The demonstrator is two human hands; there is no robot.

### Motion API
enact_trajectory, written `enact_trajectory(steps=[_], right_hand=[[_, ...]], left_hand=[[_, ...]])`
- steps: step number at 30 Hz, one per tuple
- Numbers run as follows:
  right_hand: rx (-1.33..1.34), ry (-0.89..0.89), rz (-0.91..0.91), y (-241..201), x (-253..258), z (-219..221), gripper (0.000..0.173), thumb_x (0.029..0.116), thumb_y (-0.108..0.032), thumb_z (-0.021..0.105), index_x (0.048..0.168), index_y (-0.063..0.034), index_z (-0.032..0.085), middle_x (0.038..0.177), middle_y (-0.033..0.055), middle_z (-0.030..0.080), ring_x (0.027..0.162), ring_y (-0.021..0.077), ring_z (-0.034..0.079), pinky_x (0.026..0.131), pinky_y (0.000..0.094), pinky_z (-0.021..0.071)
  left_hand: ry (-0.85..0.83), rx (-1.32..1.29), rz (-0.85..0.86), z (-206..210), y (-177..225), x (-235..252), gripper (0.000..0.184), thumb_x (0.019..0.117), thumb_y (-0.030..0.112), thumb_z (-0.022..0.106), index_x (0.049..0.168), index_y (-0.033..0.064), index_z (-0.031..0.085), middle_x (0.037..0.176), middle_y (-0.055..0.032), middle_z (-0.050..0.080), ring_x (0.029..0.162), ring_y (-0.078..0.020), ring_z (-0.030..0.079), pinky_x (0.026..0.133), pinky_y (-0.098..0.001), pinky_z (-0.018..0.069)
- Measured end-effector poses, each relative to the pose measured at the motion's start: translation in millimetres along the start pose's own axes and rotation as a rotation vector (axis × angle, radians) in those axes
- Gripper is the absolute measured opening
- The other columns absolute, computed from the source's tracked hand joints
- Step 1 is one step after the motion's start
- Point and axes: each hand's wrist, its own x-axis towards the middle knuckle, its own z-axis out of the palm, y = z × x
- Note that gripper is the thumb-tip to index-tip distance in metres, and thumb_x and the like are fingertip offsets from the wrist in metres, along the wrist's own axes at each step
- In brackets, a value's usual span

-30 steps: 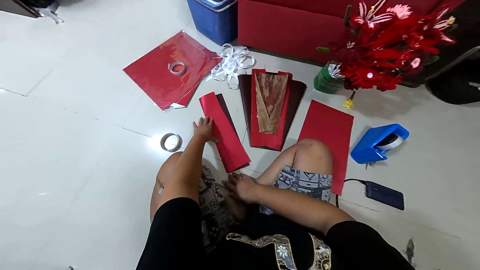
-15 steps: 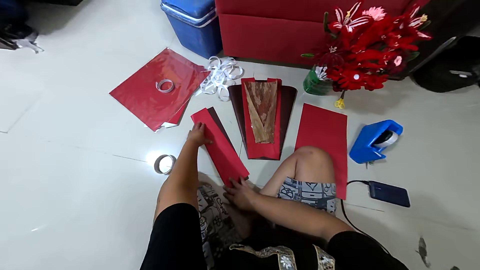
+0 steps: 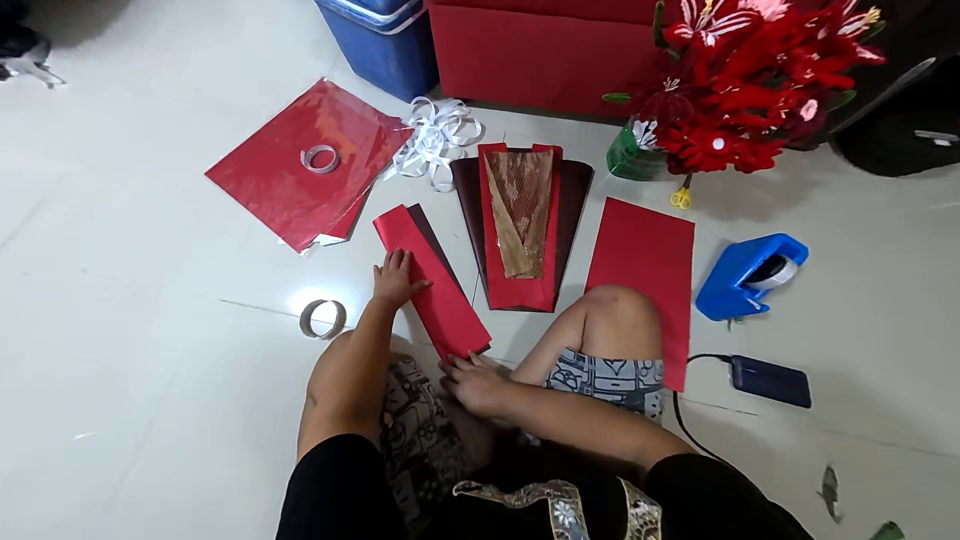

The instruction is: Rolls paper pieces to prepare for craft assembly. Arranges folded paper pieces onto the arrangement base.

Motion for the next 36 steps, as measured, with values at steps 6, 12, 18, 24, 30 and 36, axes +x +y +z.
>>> enact_trajectory(steps=[6, 12, 18, 24, 30, 36], right_hand=[[0.032, -0.005, -0.006, -12, -22, -26, 0.034, 0.1044, -0.009, 0.052, 0.137, -0.0028, 0.062, 0.137, 0.0206, 0.063, 0.137, 0.0400, 0.053, 0.120, 0.0719, 0.0188], [0.451, 1.153, 0.060, 25, -125, -86, 0.025, 0.0978, -0.001, 0.054, 0.113, 0.0100, 0.071, 0.110, 0.0198, 0.074, 0.106, 0.0235, 0.072, 0.098, 0.0391, 0.0567], [0.902, 2.151, 0.619, 147, -282, -124, 0.015, 0.1017, -0.013, 0.059, 0.103, 0.0025, 0.057, 0.085, 0.0049, 0.061, 0.069, 0.0121, 0.062, 0.071, 0.0342, 0.0582], [1.424, 2.083, 0.949, 218, -350, -107, 0.059, 0.1076, -0.015, 0.048, 0.160, -0.0083, 0.023, 0.149, 0.0205, 0.046, 0.119, 0.0274, 0.058, 0.095, 0.0420, 0.0524], [1.569, 1.973, 0.987, 248, -355, -101, 0.040, 0.1035, -0.024, 0.058, 0.138, -0.0042, 0.050, 0.124, 0.0125, 0.059, 0.102, 0.0188, 0.061, 0.087, 0.0335, 0.0523], [1.573, 1.968, 0.973, 265, -352, -98, 0.046, 0.1000, -0.019, 0.063, 0.141, -0.0036, 0.049, 0.132, 0.0142, 0.059, 0.112, 0.0202, 0.061, 0.092, 0.0355, 0.0527]], left_hand=[[-0.030, -0.017, -0.041, 11, -7, -7, 0.125, 0.0700, 0.063, 0.087, 0.166, 0.0221, 0.018, 0.173, -0.0182, 0.001, 0.158, -0.0425, 0.000, 0.116, -0.0786, 0.0090], [0.021, -0.068, -0.028, 15, -8, 0, 0.129, 0.0632, 0.055, 0.093, 0.165, 0.0214, 0.022, 0.173, -0.0180, 0.001, 0.158, -0.0443, 0.000, 0.114, -0.0811, 0.0098], [0.039, -0.042, -0.022, 17, -9, 1, 0.129, 0.0638, 0.054, 0.094, 0.165, 0.0211, 0.021, 0.172, -0.0188, 0.002, 0.158, -0.0452, 0.002, 0.113, -0.0813, 0.0117], [0.048, -0.053, -0.007, 15, -8, -1, 0.128, 0.0640, 0.047, 0.096, 0.165, 0.0193, 0.023, 0.172, -0.0212, 0.002, 0.158, -0.0457, 0.002, 0.112, -0.0827, 0.0106], [0.040, -0.037, -0.010, 15, -9, 0, 0.128, 0.0642, 0.049, 0.096, 0.165, 0.0187, 0.023, 0.172, -0.0214, 0.001, 0.157, -0.0462, 0.002, 0.112, -0.0825, 0.0121], [0.037, -0.041, -0.017, 16, -11, 0, 0.129, 0.0640, 0.048, 0.096, 0.165, 0.0191, 0.022, 0.172, -0.0211, 0.001, 0.158, -0.0458, 0.001, 0.112, -0.0823, 0.0116]])
